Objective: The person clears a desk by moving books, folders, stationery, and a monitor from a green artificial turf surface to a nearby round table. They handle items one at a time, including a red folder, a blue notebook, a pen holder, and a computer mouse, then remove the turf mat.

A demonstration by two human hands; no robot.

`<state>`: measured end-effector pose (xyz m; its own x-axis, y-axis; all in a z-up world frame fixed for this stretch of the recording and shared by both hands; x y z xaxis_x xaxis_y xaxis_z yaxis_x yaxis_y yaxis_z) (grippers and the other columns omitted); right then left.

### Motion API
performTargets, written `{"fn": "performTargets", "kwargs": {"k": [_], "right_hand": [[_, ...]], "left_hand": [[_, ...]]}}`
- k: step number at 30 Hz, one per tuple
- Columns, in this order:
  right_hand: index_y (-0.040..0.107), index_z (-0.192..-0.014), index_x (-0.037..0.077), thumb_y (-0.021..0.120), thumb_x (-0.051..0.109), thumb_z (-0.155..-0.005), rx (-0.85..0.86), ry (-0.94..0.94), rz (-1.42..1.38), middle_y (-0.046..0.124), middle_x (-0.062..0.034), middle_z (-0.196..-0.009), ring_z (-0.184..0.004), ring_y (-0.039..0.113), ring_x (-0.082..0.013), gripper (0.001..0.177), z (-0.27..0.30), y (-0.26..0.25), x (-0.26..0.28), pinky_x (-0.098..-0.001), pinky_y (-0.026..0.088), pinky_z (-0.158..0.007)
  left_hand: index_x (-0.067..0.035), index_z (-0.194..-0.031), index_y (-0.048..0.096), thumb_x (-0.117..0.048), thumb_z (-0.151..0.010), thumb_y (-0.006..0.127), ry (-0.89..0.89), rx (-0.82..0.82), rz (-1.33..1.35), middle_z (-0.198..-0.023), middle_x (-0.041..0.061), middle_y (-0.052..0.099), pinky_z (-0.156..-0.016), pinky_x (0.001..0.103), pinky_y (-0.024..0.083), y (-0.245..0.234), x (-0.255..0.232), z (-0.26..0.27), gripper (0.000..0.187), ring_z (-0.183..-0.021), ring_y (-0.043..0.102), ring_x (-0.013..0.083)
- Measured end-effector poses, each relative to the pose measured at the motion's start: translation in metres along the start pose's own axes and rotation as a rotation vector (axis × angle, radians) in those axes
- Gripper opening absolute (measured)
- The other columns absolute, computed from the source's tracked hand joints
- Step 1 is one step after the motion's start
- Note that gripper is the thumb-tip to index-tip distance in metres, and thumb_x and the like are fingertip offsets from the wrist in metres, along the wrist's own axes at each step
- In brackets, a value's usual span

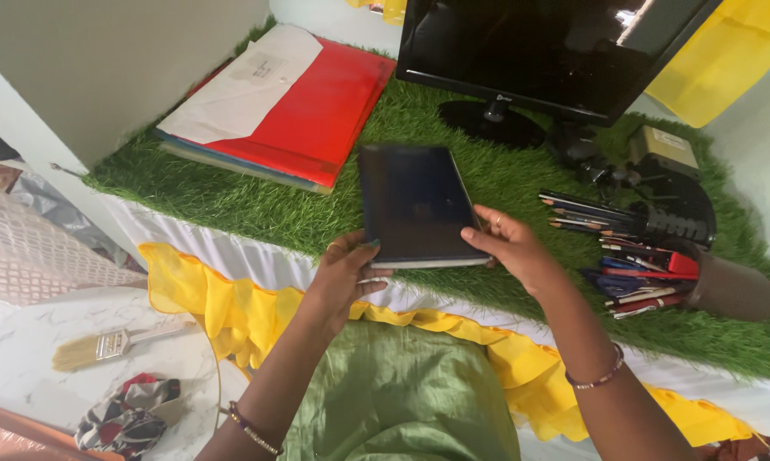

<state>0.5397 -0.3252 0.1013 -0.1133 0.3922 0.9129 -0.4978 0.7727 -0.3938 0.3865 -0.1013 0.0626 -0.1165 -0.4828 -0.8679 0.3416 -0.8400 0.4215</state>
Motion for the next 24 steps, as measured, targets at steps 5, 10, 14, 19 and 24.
{"fn": "performTargets", "kwargs": {"k": [5,10,14,19,24], "right_hand": [[0.041,-0.156,0.004,0.075,0.032,-0.085,0.046,0.01,-0.079,0.07,-0.0047,-0.104,-0.091,0.065,-0.0126,0.084,0.037,0.012,0.005,-0.0287,0.056,-0.07],[0.04,-0.158,0.005,0.074,0.026,-0.087,0.07,0.001,-0.105,0.069,-0.0055,-0.104,-0.091,0.063,-0.0127,0.082,0.072,0.023,0.017,-0.0275,0.053,-0.077],[0.037,-0.158,0.007,0.073,0.02,-0.085,0.095,0.041,-0.157,0.069,-0.0045,-0.107,-0.092,0.064,-0.0119,0.082,0.092,0.037,0.019,-0.0279,0.053,-0.077],[0.031,-0.16,0.005,0.071,0.014,-0.087,0.203,-0.074,-0.216,0.065,-0.0042,-0.109,-0.099,0.065,-0.0111,0.083,0.119,0.076,0.04,-0.0268,0.055,-0.087],[0.029,-0.164,0.005,0.072,0.006,-0.089,0.365,-0.154,-0.209,0.061,-0.0052,-0.113,-0.096,0.058,-0.0121,0.086,0.132,0.142,0.059,-0.0288,0.052,-0.084]], "left_hand": [[0.003,-0.132,0.054,-0.025,-0.098,0.064,-0.024,0.093,0.039,-0.115,0.012,0.068,-0.077,0.034,0.056,-0.003,0.007,0.014,0.045,-0.09,0.068,0.0202],[-0.004,-0.136,0.044,-0.02,-0.093,0.066,-0.047,0.103,-0.025,-0.122,0.011,0.069,-0.087,0.036,0.06,-0.01,0.012,0.046,0.051,-0.109,0.069,0.0184],[-0.001,-0.135,0.044,-0.016,-0.094,0.065,0.049,0.182,0.05,-0.123,0.013,0.068,-0.088,0.038,0.059,-0.013,0.007,0.08,0.049,-0.11,0.067,0.0214],[-0.003,-0.137,0.045,-0.012,-0.094,0.062,0.114,0.143,0.066,-0.122,0.012,0.069,-0.091,0.037,0.055,-0.042,0.002,0.135,0.047,-0.112,0.067,0.0187],[-0.004,-0.139,0.045,-0.008,-0.094,0.062,0.181,0.009,0.106,-0.121,0.015,0.071,-0.094,0.039,0.053,-0.103,0.007,0.186,0.048,-0.111,0.067,0.0214]]}}
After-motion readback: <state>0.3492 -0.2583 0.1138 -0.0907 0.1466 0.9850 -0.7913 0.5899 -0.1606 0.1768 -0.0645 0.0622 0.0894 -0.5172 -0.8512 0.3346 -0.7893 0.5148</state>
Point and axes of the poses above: each hand's wrist, its own z-axis away from the middle knuckle, its own y-axis out of the palm, x = y × z, the point moved 9 cm from there along -z, towards the middle knuckle
